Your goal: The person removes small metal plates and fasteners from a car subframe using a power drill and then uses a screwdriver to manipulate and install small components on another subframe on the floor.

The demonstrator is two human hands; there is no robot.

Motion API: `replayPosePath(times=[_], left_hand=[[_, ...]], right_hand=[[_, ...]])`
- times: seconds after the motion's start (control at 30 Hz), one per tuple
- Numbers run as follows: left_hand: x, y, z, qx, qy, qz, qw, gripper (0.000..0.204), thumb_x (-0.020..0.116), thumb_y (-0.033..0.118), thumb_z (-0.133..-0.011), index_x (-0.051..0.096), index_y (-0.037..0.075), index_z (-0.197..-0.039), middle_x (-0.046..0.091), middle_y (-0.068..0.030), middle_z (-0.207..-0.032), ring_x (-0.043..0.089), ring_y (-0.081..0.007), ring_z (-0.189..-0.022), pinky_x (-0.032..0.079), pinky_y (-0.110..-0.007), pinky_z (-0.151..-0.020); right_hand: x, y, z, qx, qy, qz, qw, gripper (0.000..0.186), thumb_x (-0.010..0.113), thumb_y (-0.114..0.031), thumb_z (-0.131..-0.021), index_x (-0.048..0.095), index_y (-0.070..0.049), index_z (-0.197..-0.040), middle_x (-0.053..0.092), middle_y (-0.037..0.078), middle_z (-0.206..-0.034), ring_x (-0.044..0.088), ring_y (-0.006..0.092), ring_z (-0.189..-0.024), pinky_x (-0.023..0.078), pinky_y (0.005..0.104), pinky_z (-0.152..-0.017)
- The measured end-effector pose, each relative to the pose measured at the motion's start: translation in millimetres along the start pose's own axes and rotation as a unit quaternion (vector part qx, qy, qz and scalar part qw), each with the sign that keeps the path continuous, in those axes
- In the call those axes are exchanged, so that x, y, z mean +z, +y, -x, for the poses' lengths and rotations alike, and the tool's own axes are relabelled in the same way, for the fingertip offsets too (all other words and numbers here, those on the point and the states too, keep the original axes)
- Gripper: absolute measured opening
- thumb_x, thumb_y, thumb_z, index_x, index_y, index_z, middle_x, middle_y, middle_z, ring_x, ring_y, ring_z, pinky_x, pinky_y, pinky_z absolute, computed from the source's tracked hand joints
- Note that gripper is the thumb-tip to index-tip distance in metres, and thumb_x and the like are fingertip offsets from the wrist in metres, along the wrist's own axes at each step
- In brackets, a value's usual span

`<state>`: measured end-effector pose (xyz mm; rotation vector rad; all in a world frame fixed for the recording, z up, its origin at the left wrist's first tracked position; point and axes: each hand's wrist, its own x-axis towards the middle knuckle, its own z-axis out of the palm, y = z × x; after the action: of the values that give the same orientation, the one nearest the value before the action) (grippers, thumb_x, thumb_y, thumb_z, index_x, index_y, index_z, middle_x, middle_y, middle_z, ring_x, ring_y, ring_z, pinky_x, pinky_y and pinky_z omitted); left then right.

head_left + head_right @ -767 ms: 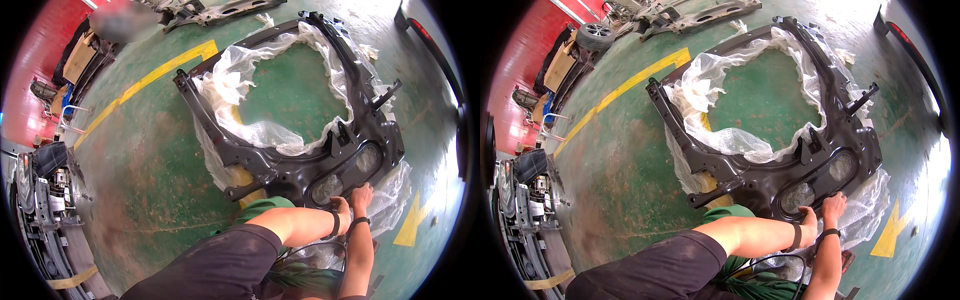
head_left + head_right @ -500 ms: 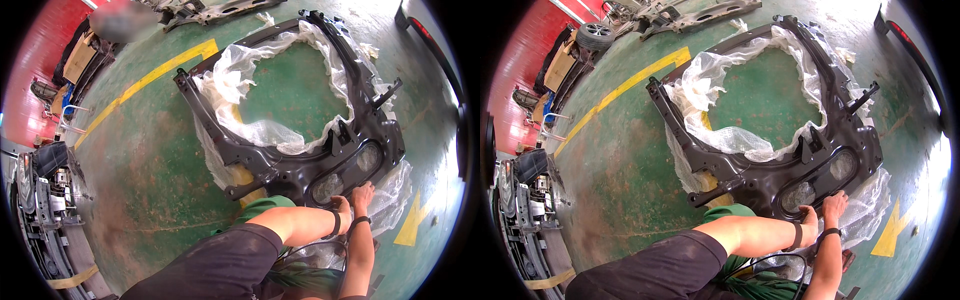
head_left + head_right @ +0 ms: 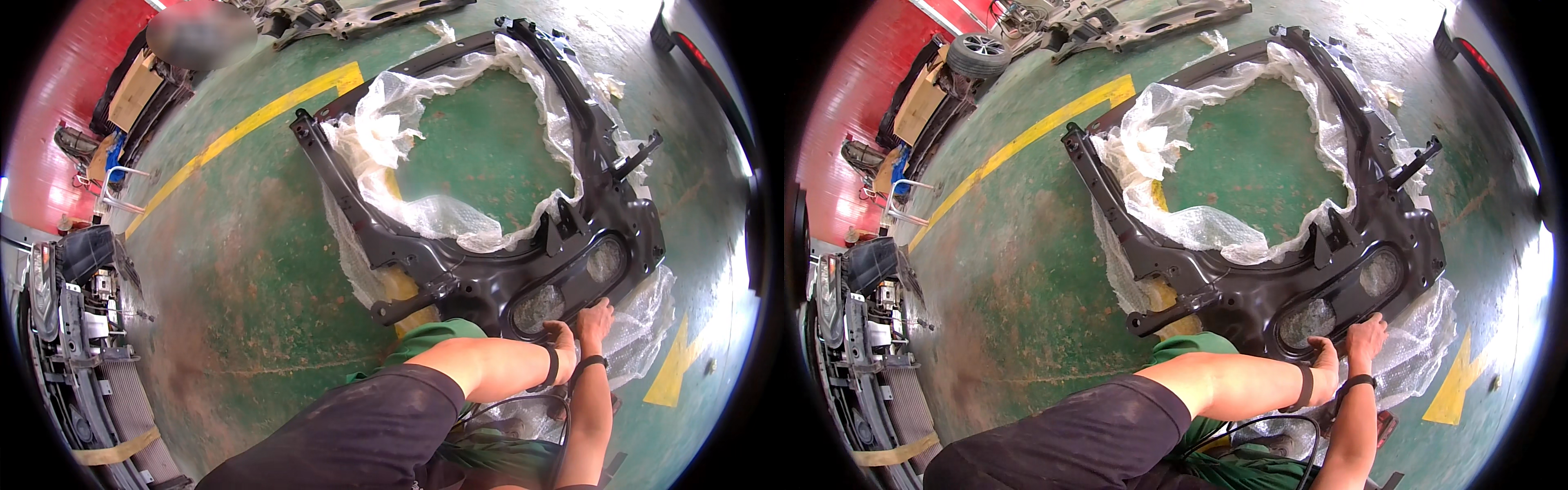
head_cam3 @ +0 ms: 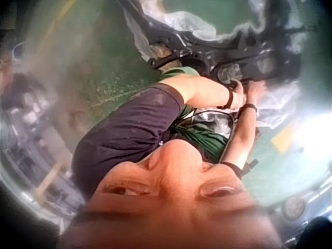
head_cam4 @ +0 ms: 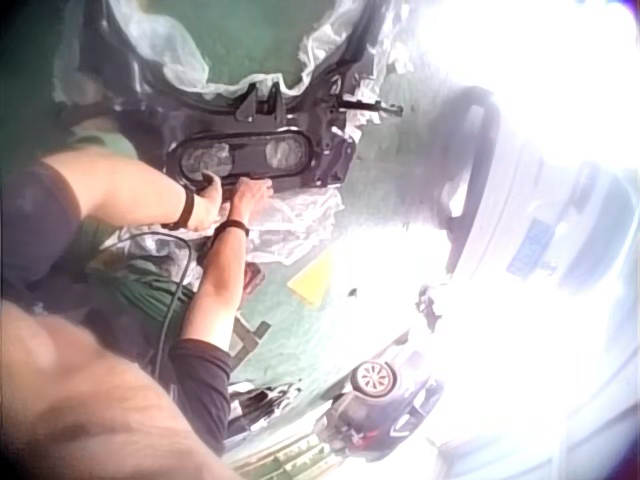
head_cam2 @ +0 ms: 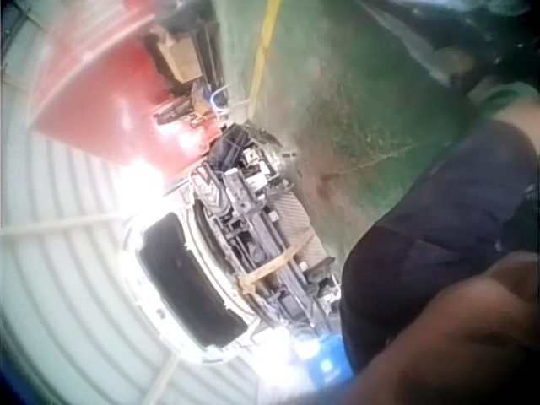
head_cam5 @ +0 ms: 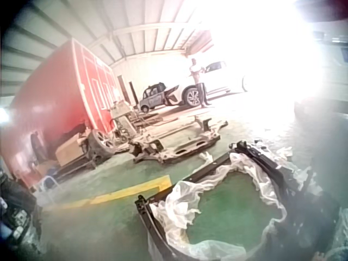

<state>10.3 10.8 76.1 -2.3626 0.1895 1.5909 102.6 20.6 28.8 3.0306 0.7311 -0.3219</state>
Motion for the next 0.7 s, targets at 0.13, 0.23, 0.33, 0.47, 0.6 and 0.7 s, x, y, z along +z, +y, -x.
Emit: replayPosePath(times=[0.13, 0.23, 0.33, 0.47, 0.6, 0.7], left_hand=[[0, 1, -1, -0.001, -0.002, -0.004, 1.0, 0.048, 0.06, 0.038, -0.085, 0.056, 0.021, -0.13, 0.047, -0.0025, -0.142, 0.047, -0.0307, -0.124, 0.044, -0.057, -0.09], [-1, 2, -2, -0.001, -0.002, -0.006, 1.0, 0.048, 0.06, 0.038, -0.085, 0.056, 0.021, -0.13, 0.047, -0.0024, -0.142, 0.047, -0.0306, -0.124, 0.044, -0.057, -0.09], [0, 2, -1, -0.002, -0.002, -0.013, 1.0, 0.048, 0.059, 0.038, -0.085, 0.056, 0.021, -0.13, 0.047, -0.0023, -0.142, 0.047, -0.0304, -0.124, 0.044, -0.057, -0.09], [4, 4, -2, -0.008, -0.011, -0.029, 0.999, 0.048, 0.059, 0.038, -0.086, 0.056, 0.021, -0.13, 0.047, -0.0022, -0.142, 0.047, -0.0303, -0.124, 0.044, -0.056, -0.09], [3, 8, -3, -0.014, -0.015, -0.05, 0.999, 0.048, 0.059, 0.038, -0.086, 0.056, 0.021, -0.13, 0.047, -0.002, -0.142, 0.047, -0.0302, -0.124, 0.044, -0.056, -0.09], [3, 11, -5, -0.02, -0.025, -0.072, 0.997, 0.048, 0.059, 0.038, -0.086, 0.056, 0.021, -0.13, 0.047, -0.0019, -0.142, 0.047, -0.0301, -0.125, 0.044, -0.056, -0.091]], right_hand=[[-1, -1, 0, 0.005, -0.01, -0.005, 1.0, 0.035, 0.05, -0.008, -0.082, 0.052, 0.002, -0.116, 0.055, 0.026, -0.12, 0.052, 0.0454, -0.113, 0.044, 0.0502, -0.096], [-1, 2, 0, 0.008, -0.011, -0.002, 1.0, 0.035, 0.05, -0.009, -0.083, 0.052, 0.001, -0.116, 0.055, 0.025, -0.12, 0.052, 0.0451, -0.113, 0.044, 0.0506, -0.096], [-4, 1, 1, 0.012, -0.006, 0.005, 1.0, 0.034, 0.05, -0.009, -0.083, 0.052, 0.001, -0.115, 0.056, 0.025, -0.119, 0.053, 0.0446, -0.112, 0.045, 0.0501, -0.094], [3, 1, -2, 0.002, 0.003, 0.024, 1.0, 0.032, 0.05, -0.009, -0.082, 0.053, 0.001, -0.113, 0.057, 0.024, -0.116, 0.056, 0.0434, -0.108, 0.047, 0.0487, -0.092], [-2, -2, 2, -0.002, 0.027, 0.02, 0.999, 0.031, 0.051, -0.008, -0.081, 0.054, 0.001, -0.11, 0.06, 0.023, -0.111, 0.058, 0.043, -0.103, 0.048, 0.0477, -0.09], [-12, -4, 3, -0.012, -0.016, 0.01, 1.0, 0.031, 0.05, -0.008, -0.081, 0.054, 0.001, -0.11, 0.06, 0.023, -0.112, 0.058, 0.0433, -0.104, 0.048, 0.0477, -0.09]])
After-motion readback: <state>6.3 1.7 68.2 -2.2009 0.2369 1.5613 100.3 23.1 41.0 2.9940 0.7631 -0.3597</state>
